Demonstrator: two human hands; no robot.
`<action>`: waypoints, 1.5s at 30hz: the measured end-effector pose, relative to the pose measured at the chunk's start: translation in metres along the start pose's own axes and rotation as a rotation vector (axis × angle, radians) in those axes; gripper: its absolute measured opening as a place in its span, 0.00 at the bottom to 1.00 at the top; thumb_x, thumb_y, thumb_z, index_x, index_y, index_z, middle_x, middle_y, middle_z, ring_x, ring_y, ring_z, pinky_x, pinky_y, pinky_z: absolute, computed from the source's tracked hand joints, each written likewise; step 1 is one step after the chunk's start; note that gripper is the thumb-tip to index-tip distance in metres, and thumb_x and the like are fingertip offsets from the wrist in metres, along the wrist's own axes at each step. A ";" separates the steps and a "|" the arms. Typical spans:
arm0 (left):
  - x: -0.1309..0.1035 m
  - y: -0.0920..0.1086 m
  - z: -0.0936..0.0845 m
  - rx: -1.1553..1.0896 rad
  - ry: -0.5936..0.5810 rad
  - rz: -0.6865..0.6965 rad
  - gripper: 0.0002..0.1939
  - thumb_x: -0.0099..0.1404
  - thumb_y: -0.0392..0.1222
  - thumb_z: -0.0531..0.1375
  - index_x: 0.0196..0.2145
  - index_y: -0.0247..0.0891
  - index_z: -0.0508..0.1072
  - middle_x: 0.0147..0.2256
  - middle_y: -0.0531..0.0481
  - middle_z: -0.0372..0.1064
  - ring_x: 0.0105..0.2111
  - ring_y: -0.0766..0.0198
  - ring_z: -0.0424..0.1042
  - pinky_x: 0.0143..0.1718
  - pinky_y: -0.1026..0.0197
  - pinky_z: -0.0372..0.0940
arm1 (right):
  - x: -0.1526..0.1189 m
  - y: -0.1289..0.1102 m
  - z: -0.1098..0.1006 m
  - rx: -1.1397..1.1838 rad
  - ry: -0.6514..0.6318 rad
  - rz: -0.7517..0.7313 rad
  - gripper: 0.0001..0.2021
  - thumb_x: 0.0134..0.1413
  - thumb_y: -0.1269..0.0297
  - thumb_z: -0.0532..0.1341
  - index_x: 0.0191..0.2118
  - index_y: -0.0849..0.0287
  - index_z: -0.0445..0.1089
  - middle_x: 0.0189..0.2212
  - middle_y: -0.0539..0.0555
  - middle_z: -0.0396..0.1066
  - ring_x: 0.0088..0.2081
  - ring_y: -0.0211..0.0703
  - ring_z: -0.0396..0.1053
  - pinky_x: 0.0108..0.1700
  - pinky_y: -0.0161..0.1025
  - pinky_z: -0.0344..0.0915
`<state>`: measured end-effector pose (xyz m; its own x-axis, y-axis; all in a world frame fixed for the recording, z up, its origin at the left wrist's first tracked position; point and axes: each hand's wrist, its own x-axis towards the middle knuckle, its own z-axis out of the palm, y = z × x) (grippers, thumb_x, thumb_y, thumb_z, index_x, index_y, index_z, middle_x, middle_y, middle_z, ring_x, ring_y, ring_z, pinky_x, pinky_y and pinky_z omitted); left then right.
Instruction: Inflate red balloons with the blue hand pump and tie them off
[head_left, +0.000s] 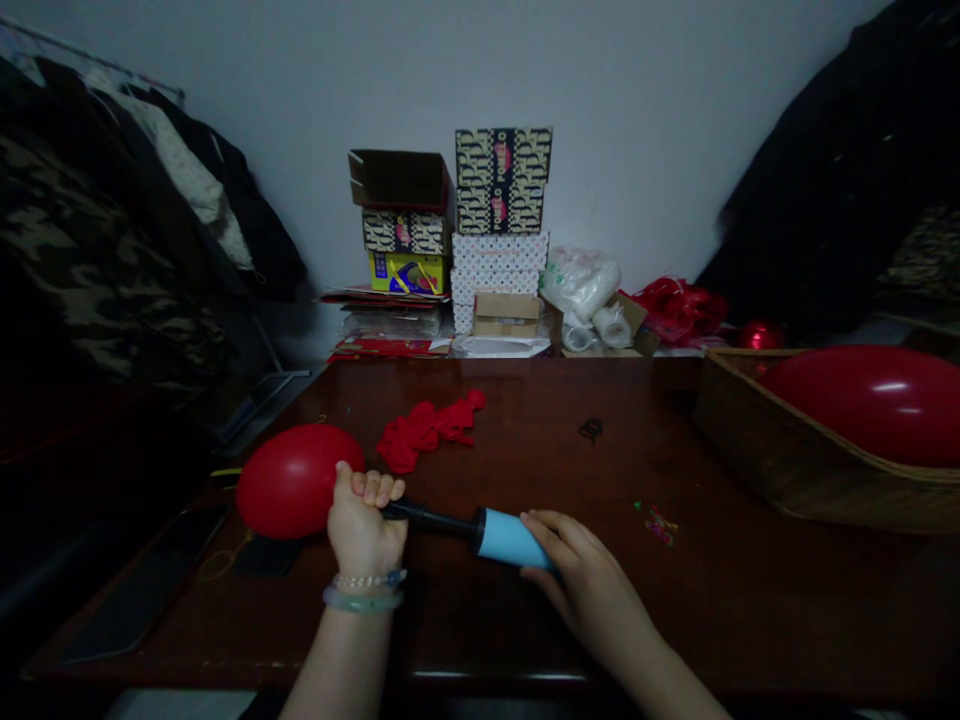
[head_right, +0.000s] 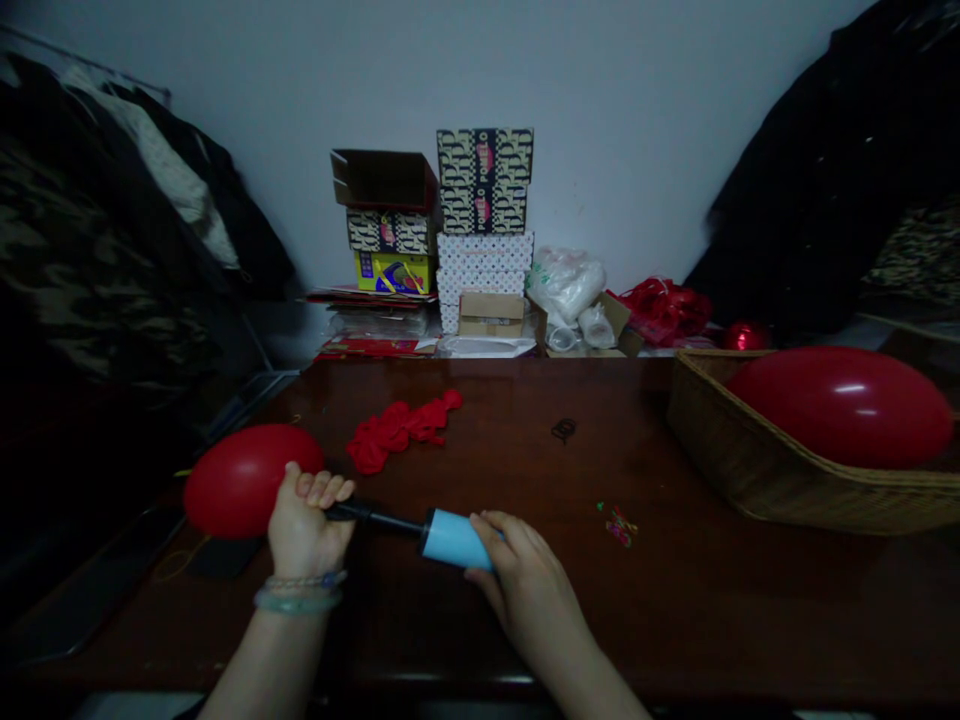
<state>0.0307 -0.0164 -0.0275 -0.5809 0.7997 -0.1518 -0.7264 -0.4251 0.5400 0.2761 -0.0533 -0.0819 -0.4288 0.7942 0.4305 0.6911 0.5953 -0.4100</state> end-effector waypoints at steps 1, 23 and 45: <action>0.001 0.001 0.000 0.001 -0.002 0.006 0.25 0.63 0.48 0.60 0.19 0.38 0.49 0.13 0.61 0.45 0.12 0.75 0.47 0.15 0.68 0.49 | -0.001 0.002 0.000 -0.001 0.008 -0.003 0.25 0.55 0.69 0.62 0.59 0.52 0.61 0.53 0.59 0.67 0.52 0.52 0.67 0.53 0.52 0.67; -0.027 -0.041 0.002 0.052 -0.060 -0.051 0.24 0.62 0.49 0.61 0.19 0.38 0.52 0.13 0.61 0.45 0.13 0.74 0.46 0.16 0.67 0.49 | -0.011 -0.010 0.019 -0.026 0.105 -0.073 0.23 0.56 0.70 0.60 0.58 0.56 0.61 0.48 0.61 0.70 0.47 0.52 0.70 0.48 0.51 0.71; 0.003 -0.002 -0.003 -0.023 0.035 0.014 0.25 0.65 0.49 0.58 0.19 0.38 0.50 0.13 0.61 0.45 0.12 0.74 0.47 0.15 0.68 0.49 | -0.003 0.006 -0.002 -0.045 0.057 -0.055 0.22 0.58 0.67 0.59 0.58 0.55 0.61 0.49 0.60 0.69 0.48 0.52 0.68 0.49 0.52 0.68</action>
<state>0.0292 -0.0143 -0.0316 -0.6032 0.7784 -0.1738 -0.7263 -0.4460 0.5231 0.2827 -0.0519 -0.0841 -0.4339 0.7517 0.4967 0.6932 0.6307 -0.3489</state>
